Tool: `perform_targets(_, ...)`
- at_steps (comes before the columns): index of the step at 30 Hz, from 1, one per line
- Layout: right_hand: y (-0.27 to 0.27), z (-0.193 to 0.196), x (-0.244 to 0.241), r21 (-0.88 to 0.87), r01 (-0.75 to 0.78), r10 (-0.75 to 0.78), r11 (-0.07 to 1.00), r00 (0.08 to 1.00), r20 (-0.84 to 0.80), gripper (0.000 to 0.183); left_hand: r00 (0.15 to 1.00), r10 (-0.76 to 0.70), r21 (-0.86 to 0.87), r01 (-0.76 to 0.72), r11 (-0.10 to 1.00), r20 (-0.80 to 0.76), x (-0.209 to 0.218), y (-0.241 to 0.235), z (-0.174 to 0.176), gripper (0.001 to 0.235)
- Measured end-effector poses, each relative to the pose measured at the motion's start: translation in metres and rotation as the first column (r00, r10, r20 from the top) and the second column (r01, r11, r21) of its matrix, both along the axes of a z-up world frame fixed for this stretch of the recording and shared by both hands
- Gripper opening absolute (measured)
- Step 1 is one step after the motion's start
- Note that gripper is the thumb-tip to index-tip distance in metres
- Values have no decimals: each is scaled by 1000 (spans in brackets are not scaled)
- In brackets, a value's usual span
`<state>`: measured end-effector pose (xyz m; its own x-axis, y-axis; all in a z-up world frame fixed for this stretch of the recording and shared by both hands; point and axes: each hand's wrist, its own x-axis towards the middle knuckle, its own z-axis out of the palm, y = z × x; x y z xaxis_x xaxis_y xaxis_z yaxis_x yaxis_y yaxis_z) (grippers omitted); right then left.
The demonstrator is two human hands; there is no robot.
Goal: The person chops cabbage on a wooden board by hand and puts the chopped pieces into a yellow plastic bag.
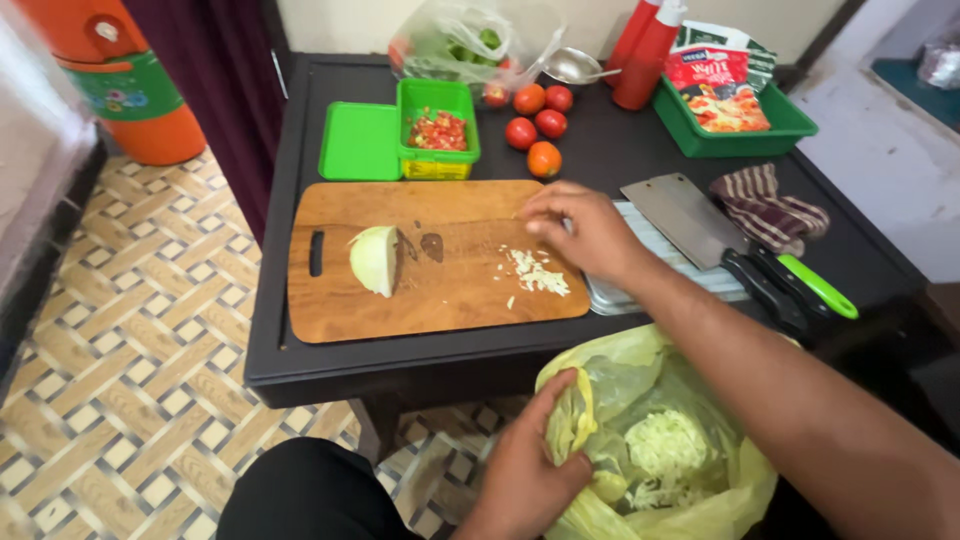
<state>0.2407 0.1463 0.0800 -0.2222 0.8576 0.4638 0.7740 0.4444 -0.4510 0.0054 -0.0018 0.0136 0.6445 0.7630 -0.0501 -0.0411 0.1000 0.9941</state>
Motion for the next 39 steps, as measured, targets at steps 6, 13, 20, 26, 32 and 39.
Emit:
perform_targets(6,42,-24,2,43,58,-65,997,983,172,24,983,-5,-25,1,1000,-185,-9,2,9,82)
perform_targets(13,-26,-5,-34,-118,3,38,993,937,346,42,1000,26,172,-27,985,7,-5,1,-2,79)
perform_targets(20,-14,7,-49,-93,60,-28,994,949,315,31,988,-13,83,26,996,-157,-7,-5,4,81)
perform_targets(26,-29,-4,-50,-92,-47,74,995,948,310,20,993,115,368,-121,922,40,-11,3,-3,81)
perform_targets(32,-56,12,-27,5,-81,78,997,974,212,35,993,29,149,-12,989,-113,-4,1,5,78)
perform_targets(39,-79,2,-27,-128,233,-219,964,969,115,42,993,102,258,-83,963,-60,-12,3,-2,78)
